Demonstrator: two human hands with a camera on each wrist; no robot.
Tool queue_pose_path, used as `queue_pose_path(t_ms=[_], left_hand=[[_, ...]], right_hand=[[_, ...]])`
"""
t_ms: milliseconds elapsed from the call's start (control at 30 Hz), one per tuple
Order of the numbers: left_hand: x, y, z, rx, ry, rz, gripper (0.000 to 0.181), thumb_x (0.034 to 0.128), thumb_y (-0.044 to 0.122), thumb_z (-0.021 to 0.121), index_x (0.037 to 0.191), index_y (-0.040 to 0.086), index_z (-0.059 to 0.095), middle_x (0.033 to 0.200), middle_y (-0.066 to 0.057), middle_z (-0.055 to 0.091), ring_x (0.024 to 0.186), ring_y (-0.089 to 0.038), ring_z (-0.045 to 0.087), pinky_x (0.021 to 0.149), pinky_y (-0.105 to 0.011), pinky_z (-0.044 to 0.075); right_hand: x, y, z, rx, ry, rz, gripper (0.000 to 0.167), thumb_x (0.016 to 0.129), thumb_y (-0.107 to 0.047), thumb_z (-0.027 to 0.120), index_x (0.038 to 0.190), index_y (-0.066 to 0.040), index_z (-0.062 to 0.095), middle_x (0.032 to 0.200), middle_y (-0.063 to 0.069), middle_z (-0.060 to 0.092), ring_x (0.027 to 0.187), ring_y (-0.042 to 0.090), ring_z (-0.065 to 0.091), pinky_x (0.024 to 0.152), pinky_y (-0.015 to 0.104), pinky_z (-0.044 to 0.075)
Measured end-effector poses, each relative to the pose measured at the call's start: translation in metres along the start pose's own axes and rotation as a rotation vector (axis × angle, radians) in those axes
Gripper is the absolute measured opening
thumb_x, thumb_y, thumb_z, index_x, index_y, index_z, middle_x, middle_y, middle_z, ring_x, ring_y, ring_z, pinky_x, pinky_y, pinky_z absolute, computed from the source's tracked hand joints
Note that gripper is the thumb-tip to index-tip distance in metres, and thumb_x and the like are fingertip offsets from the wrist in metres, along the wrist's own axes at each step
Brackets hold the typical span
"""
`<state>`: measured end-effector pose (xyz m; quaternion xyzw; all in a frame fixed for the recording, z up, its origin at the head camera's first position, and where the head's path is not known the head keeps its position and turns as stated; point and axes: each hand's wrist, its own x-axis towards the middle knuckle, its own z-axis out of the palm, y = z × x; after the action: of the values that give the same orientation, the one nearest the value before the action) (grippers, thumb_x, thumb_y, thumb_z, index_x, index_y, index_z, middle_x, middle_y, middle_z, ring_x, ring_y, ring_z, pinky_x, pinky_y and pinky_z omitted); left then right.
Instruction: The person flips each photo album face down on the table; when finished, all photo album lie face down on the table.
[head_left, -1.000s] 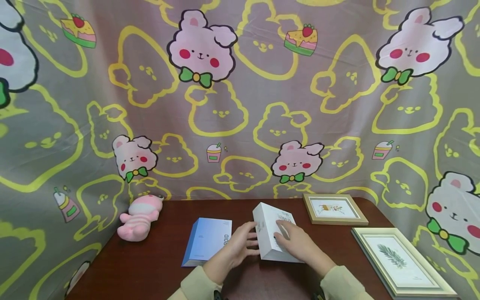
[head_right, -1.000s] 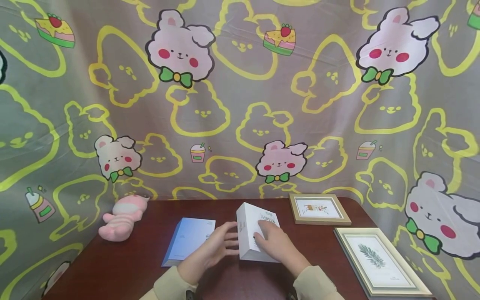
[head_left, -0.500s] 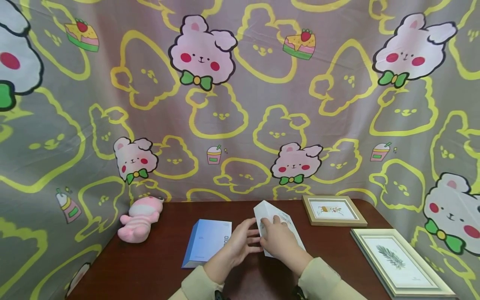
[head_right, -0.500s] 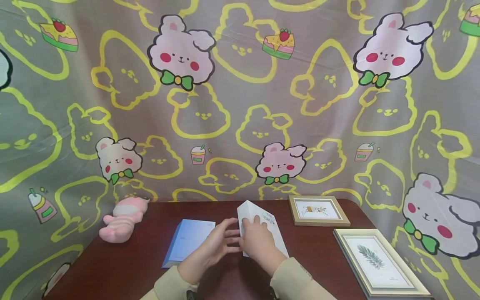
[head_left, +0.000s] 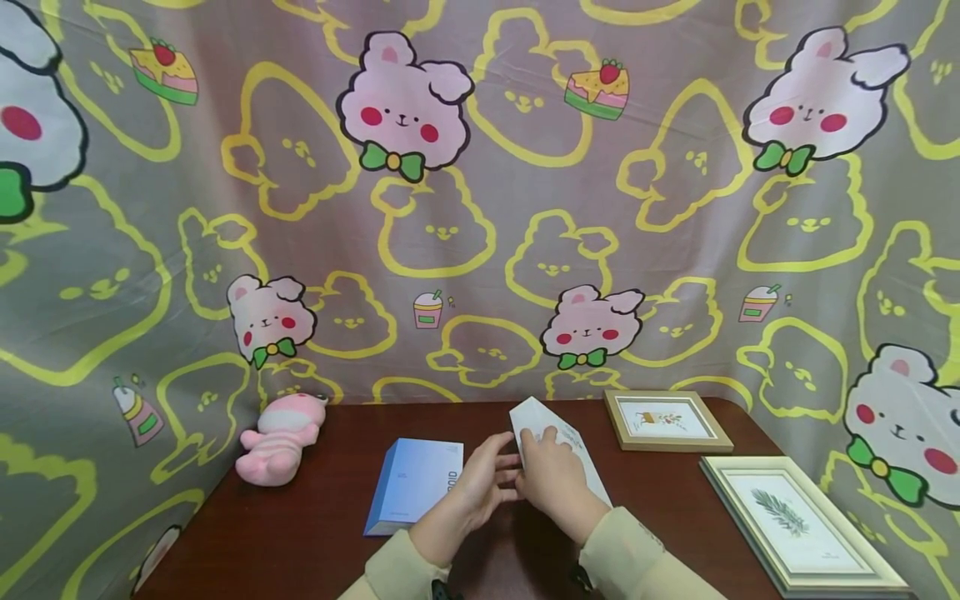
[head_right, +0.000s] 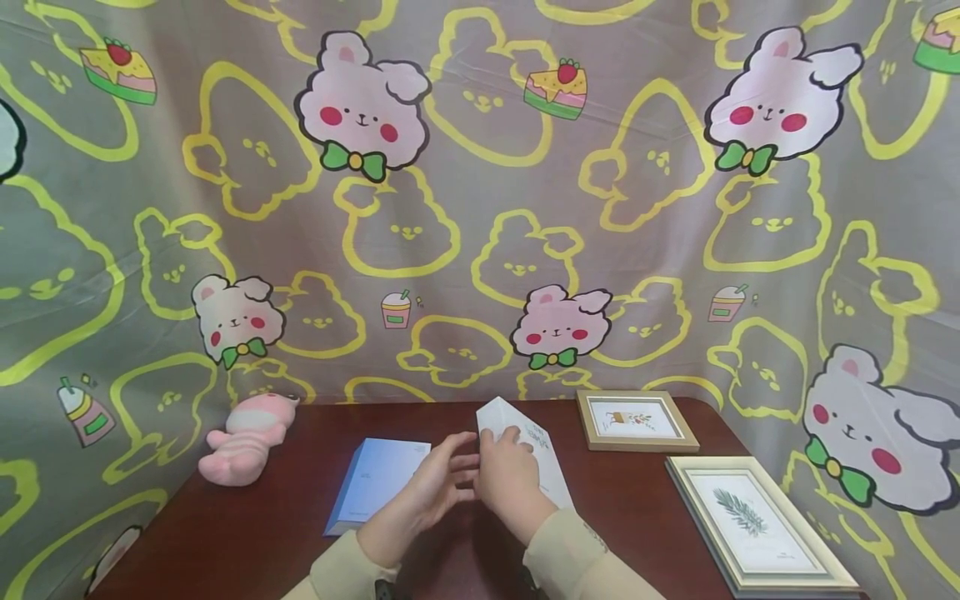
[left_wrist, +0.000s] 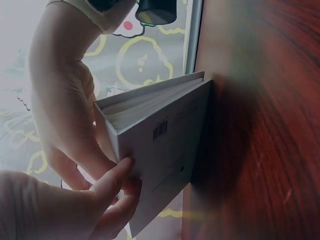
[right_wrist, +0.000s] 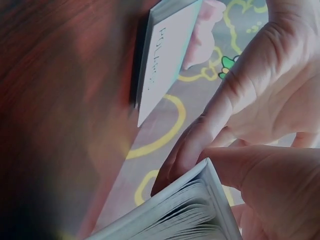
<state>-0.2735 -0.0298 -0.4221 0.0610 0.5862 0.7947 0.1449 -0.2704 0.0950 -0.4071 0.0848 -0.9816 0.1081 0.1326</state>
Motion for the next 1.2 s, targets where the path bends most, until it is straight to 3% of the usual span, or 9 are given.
queue_pose_path(t_ms=[400, 767, 967, 1200], left_hand=[[0.001, 0.003, 0.000, -0.055, -0.029, -0.009, 0.065, 0.1059, 0.035, 0.041, 0.152, -0.009, 0.030, 0.140, -0.037, 0.043, 0.117, -0.042, 0.060, 0.090, -0.057, 0.053], [0.001, 0.008, 0.002, -0.080, -0.036, -0.004, 0.065, 0.1058, 0.036, 0.042, 0.152, -0.008, 0.031, 0.145, -0.037, 0.041, 0.114, -0.037, 0.061, 0.092, -0.059, 0.051], [-0.001, 0.013, 0.004, -0.083, -0.032, 0.003, 0.063, 0.1059, 0.036, 0.043, 0.151, -0.007, 0.033, 0.143, -0.036, 0.043, 0.111, -0.036, 0.062, 0.093, -0.060, 0.050], [-0.002, 0.017, 0.006, -0.087, -0.049, 0.005, 0.063, 0.1066, 0.038, 0.043, 0.151, -0.006, 0.034, 0.144, -0.034, 0.045, 0.119, -0.041, 0.060, 0.096, -0.062, 0.048]], right_hand=[[0.004, 0.005, -0.008, -0.020, -0.012, 0.008, 0.057, 0.078, -0.028, 0.087, 0.120, -0.001, 0.060, 0.101, 0.027, 0.057, 0.069, 0.038, 0.064, 0.058, 0.051, 0.054], [0.004, 0.008, -0.018, 0.011, -0.017, 0.005, 0.062, 0.080, -0.032, 0.086, 0.126, 0.001, 0.061, 0.104, 0.027, 0.060, 0.085, 0.039, 0.066, 0.065, 0.053, 0.056], [0.005, 0.010, -0.022, 0.068, -0.011, 0.029, 0.060, 0.079, -0.030, 0.085, 0.124, 0.000, 0.061, 0.099, 0.025, 0.059, 0.076, 0.037, 0.065, 0.062, 0.052, 0.055], [0.006, 0.017, -0.028, 0.128, -0.037, 0.064, 0.057, 0.080, -0.033, 0.083, 0.123, -0.002, 0.061, 0.099, 0.022, 0.059, 0.068, 0.031, 0.061, 0.058, 0.047, 0.053]])
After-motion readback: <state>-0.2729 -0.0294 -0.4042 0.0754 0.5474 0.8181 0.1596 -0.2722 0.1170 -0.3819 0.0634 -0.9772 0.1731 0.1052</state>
